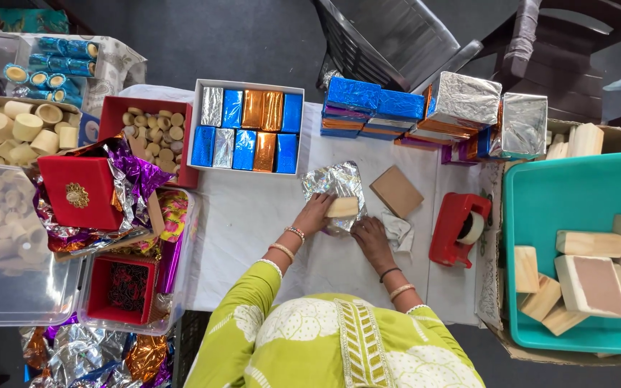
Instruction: The person wraps individual bars of soap in foil and decorative paper, securing them with tape, and then places the wrapped bars into a compartmentalized box.
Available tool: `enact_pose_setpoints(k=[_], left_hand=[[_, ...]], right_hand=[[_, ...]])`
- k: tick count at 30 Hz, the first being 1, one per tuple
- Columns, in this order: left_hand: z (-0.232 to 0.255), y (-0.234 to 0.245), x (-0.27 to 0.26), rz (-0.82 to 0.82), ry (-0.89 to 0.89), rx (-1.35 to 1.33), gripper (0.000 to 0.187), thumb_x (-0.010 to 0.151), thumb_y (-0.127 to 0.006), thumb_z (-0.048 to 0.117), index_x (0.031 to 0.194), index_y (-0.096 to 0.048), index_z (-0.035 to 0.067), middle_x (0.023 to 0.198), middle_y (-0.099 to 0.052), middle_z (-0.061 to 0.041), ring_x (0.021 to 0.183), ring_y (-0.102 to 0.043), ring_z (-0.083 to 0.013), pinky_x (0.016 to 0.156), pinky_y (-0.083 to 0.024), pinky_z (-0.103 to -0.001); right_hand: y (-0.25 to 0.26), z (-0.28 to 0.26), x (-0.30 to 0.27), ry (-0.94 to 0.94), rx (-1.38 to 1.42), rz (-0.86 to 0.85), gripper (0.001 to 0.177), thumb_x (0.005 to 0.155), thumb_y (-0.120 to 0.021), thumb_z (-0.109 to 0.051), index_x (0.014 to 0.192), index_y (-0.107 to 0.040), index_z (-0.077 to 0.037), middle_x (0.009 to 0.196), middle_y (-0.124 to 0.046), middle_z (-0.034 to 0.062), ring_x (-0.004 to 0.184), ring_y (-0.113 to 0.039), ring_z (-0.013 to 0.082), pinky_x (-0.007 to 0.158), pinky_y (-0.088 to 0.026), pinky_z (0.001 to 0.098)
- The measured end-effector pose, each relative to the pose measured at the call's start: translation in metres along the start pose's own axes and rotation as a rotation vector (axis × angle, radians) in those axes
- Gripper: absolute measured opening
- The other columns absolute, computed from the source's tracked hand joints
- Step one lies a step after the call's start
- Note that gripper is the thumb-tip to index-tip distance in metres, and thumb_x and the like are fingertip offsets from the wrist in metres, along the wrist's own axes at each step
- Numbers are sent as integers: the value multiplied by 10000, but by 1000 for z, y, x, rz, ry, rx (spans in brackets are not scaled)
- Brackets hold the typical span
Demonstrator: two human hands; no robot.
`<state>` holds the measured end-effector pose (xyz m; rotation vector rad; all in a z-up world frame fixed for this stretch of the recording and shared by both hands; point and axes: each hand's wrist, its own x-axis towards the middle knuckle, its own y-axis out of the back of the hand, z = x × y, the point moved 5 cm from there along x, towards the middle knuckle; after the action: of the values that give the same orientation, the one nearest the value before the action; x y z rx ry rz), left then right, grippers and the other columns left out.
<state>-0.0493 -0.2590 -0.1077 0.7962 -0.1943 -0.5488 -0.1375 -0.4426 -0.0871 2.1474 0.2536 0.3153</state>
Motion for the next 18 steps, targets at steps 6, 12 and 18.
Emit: enact_pose_setpoints(k=[6, 12, 18], left_hand=[[3, 5, -11, 75, 22, -90, 597, 741, -768, 27, 1278, -509, 63, 1259, -584, -135, 1221, -532, -359, 1060, -467, -433], [-3, 2, -20, 44, 32, -181, 506, 746, -780, 59, 1191, -541, 84, 1220, -616, -114, 1200, -555, -352, 1038, -489, -429], [-39, -17, -31, 39, 14, -450, 341, 883, -805, 267, 1130, -643, 97, 1470, -545, -102, 1307, -525, -309, 1041, -454, -386]], right_hand=[[10, -8, 14, 72, 53, 18, 129, 857, -740, -156, 927, -666, -78, 1018, -658, 73, 1089, -598, 321, 1053, -430, 458], [11, -21, 11, 80, 132, -42, 163, 843, -768, -138, 906, -642, -57, 966, -651, 92, 983, -615, 335, 950, -484, 437], [13, -22, 17, 44, 240, 52, 188, 808, -780, -92, 942, -661, -35, 1130, -662, 140, 1106, -598, 350, 950, -495, 434]])
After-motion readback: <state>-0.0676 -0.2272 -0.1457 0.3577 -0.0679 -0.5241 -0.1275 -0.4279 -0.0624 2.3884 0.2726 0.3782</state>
